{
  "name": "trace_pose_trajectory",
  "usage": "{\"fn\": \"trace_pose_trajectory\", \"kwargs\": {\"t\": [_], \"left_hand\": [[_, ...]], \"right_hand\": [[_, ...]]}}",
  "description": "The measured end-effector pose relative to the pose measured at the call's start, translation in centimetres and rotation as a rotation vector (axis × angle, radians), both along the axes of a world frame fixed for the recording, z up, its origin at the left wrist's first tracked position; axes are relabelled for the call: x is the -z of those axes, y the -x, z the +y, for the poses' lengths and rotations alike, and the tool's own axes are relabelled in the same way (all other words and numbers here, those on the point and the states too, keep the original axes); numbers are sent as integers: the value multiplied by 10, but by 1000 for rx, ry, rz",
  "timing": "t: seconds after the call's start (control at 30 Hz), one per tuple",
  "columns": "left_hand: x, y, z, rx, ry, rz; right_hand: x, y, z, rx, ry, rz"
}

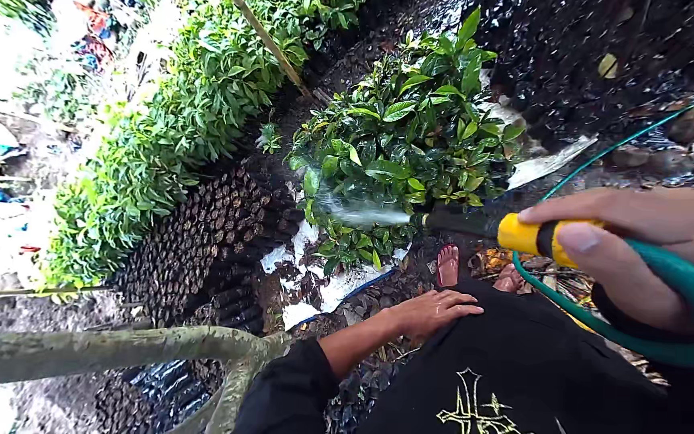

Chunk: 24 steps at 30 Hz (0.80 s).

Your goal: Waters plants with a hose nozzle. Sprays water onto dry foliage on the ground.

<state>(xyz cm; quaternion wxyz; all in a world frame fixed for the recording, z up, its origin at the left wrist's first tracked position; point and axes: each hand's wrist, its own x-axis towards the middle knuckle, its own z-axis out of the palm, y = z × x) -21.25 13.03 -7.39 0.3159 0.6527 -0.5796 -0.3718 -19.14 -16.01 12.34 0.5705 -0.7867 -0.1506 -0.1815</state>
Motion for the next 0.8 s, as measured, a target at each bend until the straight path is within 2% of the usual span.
{"fn": "trace_pose_trajectory", "kwargs": {"t": [0.2,0.8], "left_hand": [[0,-2,0,4,-4,1],[4,-1,2,2,-3,-10]], "right_hand": [[3,2,9,-30,-50,1],[7,15,5,37,12,76]]}}
